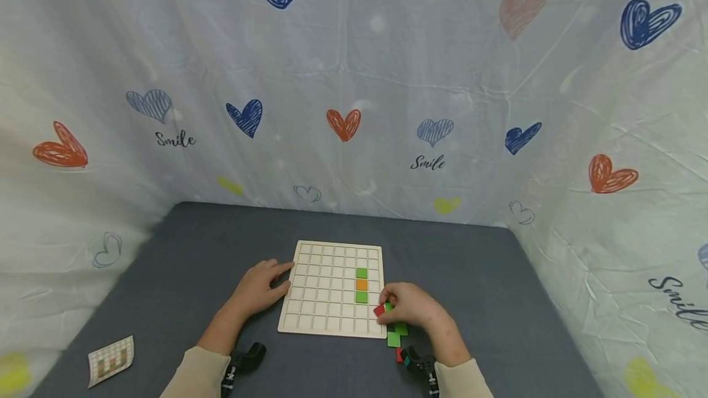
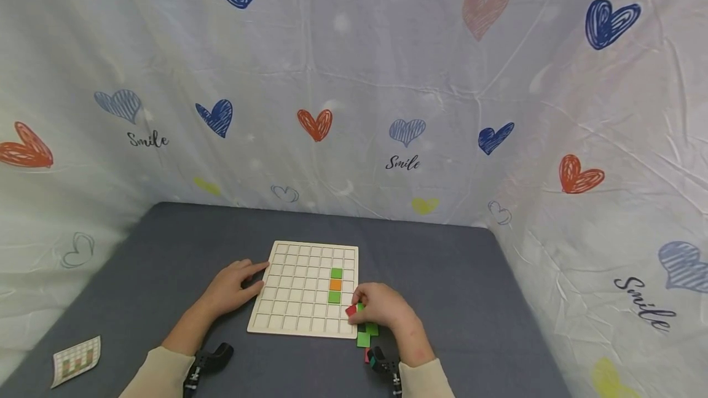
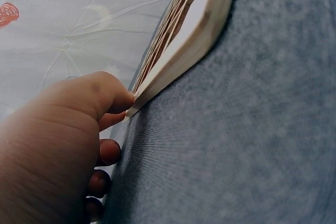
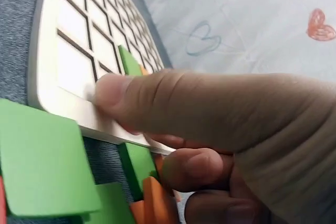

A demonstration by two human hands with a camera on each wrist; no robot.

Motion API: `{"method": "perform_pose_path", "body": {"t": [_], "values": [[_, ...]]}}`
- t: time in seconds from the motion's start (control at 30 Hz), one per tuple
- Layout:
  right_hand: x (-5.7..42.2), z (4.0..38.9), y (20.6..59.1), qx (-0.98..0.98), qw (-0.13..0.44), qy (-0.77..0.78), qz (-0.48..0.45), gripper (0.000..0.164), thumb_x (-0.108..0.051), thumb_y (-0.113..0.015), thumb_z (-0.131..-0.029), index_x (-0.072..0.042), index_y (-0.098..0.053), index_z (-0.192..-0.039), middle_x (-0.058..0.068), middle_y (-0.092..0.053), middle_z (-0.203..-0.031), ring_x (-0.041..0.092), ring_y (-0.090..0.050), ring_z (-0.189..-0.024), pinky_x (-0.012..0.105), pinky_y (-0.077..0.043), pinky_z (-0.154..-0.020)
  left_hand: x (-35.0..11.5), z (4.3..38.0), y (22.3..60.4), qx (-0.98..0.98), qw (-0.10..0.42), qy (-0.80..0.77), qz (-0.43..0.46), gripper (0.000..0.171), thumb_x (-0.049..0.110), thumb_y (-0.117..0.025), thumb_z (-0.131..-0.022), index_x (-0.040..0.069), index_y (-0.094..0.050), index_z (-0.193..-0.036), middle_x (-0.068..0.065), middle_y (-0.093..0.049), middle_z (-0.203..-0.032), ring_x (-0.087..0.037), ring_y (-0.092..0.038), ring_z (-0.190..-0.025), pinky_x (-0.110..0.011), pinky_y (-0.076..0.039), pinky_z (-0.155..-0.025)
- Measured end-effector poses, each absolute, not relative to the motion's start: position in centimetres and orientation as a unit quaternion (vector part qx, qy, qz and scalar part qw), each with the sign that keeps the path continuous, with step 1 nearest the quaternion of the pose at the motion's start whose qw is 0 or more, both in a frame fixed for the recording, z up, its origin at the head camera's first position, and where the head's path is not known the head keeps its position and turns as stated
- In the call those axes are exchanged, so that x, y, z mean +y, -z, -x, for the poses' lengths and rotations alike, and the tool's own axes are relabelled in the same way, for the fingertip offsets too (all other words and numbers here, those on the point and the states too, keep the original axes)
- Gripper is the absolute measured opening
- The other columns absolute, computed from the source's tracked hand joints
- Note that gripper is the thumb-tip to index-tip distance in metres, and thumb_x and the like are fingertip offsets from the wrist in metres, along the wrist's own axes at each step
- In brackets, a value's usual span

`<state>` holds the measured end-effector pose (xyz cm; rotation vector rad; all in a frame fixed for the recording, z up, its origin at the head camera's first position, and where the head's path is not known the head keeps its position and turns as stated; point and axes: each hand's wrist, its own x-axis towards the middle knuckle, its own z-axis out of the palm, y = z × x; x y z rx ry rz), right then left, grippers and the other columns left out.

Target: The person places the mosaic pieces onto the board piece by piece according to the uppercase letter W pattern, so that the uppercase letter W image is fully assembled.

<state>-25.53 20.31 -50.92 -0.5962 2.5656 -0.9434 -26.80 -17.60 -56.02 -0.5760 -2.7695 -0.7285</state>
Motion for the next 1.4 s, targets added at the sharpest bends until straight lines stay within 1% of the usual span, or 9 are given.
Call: {"method": "perform_pose_path", "body": {"t": [0.33, 0.6, 0.77, 0.9, 1.03, 1.1, 1.2, 1.3, 1.4], "values": [[17.9, 24.6, 50.7, 0.937, 0.097, 0.277, 0.188, 0.032, -0.041, -0.089, -0.078, -0.018, -0.068, -0.086, -0.009, -0.053, -0.068, 0.008, -0.045, -0.057, 0.028, -0.038, -0.054, -17.5, 26.6, 55.7, -0.947, 0.103, 0.239, 0.189, 0.044, 0.023, -0.073, -0.096, 0.012, -0.068, -0.138, 0.007, -0.039, -0.075, -0.009, -0.031, -0.063, -0.031, -0.032, -0.063], [15.8, 23.7, 51.1, 0.951, 0.071, 0.24, 0.18, 0.033, -0.045, -0.09, -0.075, -0.021, -0.068, -0.078, -0.012, -0.051, -0.058, 0.006, -0.046, -0.054, 0.027, -0.038, -0.051, -17.6, 26.6, 55.8, -0.945, 0.107, 0.243, 0.189, 0.044, 0.023, -0.073, -0.096, 0.012, -0.068, -0.138, 0.009, -0.038, -0.075, -0.008, -0.031, -0.064, -0.031, -0.032, -0.063], [15.4, 23.5, 51.2, 0.962, 0.057, 0.206, 0.171, 0.035, -0.047, -0.091, -0.074, -0.022, -0.067, -0.076, -0.014, -0.051, -0.057, 0.006, -0.046, -0.053, 0.027, -0.038, -0.049, -17.6, 26.7, 55.9, -0.946, 0.108, 0.239, 0.19, 0.044, 0.024, -0.073, -0.096, 0.012, -0.068, -0.138, 0.009, -0.038, -0.075, -0.008, -0.031, -0.064, -0.031, -0.032, -0.063], [15.4, 23.3, 50.7, 0.958, 0.056, 0.212, 0.182, 0.028, -0.04, -0.091, -0.075, -0.021, -0.072, -0.08, -0.012, -0.052, -0.058, 0.007, -0.046, -0.053, 0.027, -0.038, -0.049, -17.6, 26.7, 55.9, -0.947, 0.108, 0.237, 0.19, 0.044, 0.024, -0.073, -0.096, 0.012, -0.068, -0.138, 0.009, -0.038, -0.075, -0.009, -0.031, -0.064, -0.031, -0.032, -0.064], [15.5, 23.3, 50.3, 0.947, 0.055, 0.228, 0.221, 0.01, -0.025, -0.089, -0.08, -0.019, -0.083, -0.085, -0.012, -0.068, -0.07, 0.003, -0.053, -0.06, 0.025, -0.042, -0.052, -17.6, 26.7, 55.9, -0.947, 0.106, 0.237, 0.189, 0.044, 0.024, -0.073, -0.096, 0.012, -0.068, -0.138, 0.009, -0.038, -0.075, -0.009, -0.031, -0.064, -0.031, -0.032, -0.064], [15.4, 23.2, 50.3, 0.945, 0.051, 0.226, 0.23, 0.005, -0.021, -0.087, -0.081, -0.02, -0.085, -0.086, -0.012, -0.072, -0.077, 0.001, -0.055, -0.063, 0.024, -0.043, -0.052, -17.6, 26.7, 55.8, -0.947, 0.105, 0.238, 0.189, 0.044, 0.024, -0.073, -0.096, 0.012, -0.068, -0.138, 0.009, -0.038, -0.075, -0.009, -0.031, -0.064, -0.031, -0.032, -0.063], [15.4, 23.2, 50.4, 0.949, 0.037, 0.216, 0.226, 0.003, -0.019, -0.085, -0.082, -0.022, -0.085, -0.081, -0.011, -0.074, -0.079, 0.001, -0.057, -0.064, 0.023, -0.043, -0.051, -17.6, 26.7, 55.8, -0.946, 0.106, 0.239, 0.189, 0.044, 0.024, -0.073, -0.096, 0.012, -0.068, -0.137, 0.008, -0.038, -0.075, -0.009, -0.031, -0.063, -0.031, -0.032, -0.063], [15.4, 23.2, 50.5, 0.954, 0.014, 0.2, 0.223, 0.007, -0.017, -0.084, -0.081, -0.023, -0.084, -0.077, -0.009, -0.073, -0.078, 0.002, -0.055, -0.062, 0.023, -0.042, -0.05, -17.6, 26.8, 55.9, -0.945, 0.108, 0.242, 0.19, 0.043, 0.023, -0.074, -0.096, 0.012, -0.068, -0.137, 0.008, -0.038, -0.075, -0.009, -0.031, -0.064, -0.031, -0.032, -0.063], [15.3, 23.2, 50.6, 0.956, 0.001, 0.189, 0.225, 0.008, -0.014, -0.083, -0.082, -0.021, -0.082, -0.079, -0.008, -0.073, -0.079, 0.004, -0.052, -0.06, 0.024, -0.041, -0.05, -17.5, 26.8, 56.0, -0.945, 0.107, 0.245, 0.189, 0.044, 0.023, -0.074, -0.096, 0.013, -0.068, -0.138, 0.008, -0.038, -0.075, -0.009, -0.031, -0.063, -0.031, -0.032, -0.063]]}}
